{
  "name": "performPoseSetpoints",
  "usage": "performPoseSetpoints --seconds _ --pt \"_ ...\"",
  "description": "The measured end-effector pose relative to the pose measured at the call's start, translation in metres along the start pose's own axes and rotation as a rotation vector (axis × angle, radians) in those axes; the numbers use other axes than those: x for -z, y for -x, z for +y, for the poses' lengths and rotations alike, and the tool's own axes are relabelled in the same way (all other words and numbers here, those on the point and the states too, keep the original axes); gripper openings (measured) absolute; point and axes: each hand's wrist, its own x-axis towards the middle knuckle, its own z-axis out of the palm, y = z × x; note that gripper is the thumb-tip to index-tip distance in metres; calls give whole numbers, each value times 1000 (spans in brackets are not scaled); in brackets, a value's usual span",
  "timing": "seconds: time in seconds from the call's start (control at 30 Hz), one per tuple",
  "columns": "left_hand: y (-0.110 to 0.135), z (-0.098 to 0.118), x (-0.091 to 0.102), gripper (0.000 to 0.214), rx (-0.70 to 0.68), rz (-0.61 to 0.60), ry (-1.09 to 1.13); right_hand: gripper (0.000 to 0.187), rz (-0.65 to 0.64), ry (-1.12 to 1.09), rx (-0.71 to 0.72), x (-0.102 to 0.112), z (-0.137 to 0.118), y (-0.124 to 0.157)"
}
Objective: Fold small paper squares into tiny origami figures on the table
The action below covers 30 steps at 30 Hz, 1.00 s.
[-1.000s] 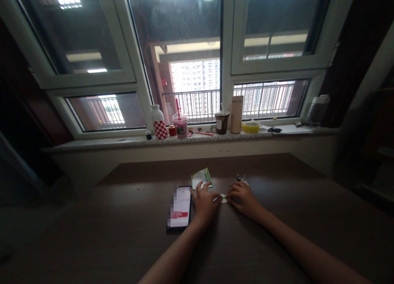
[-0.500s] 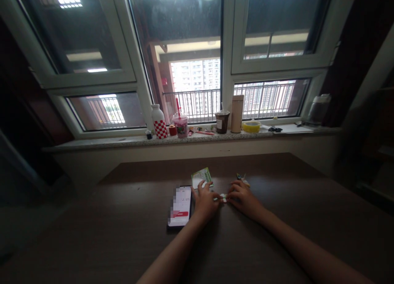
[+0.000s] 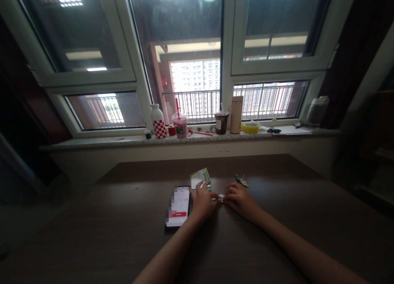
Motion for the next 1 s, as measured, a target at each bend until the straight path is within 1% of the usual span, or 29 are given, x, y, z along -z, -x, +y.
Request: performPoseSetpoints --seconds 0.37,0.53,0.73,1.0 --pt "0 -1 -1 15 -11 18 -3 12 -8 20 -57 1 -2 -1" --pt "1 0 0 17 4 -10 -13 13 -24 32 -64 -1 -1 0" --pt "3 2 -1 15 0 -4 16 10 -27 -6 -172 -8 2 0" --pt "4 3 -2 18 2 5 45 15 -18 18 -292 -17 1 3"
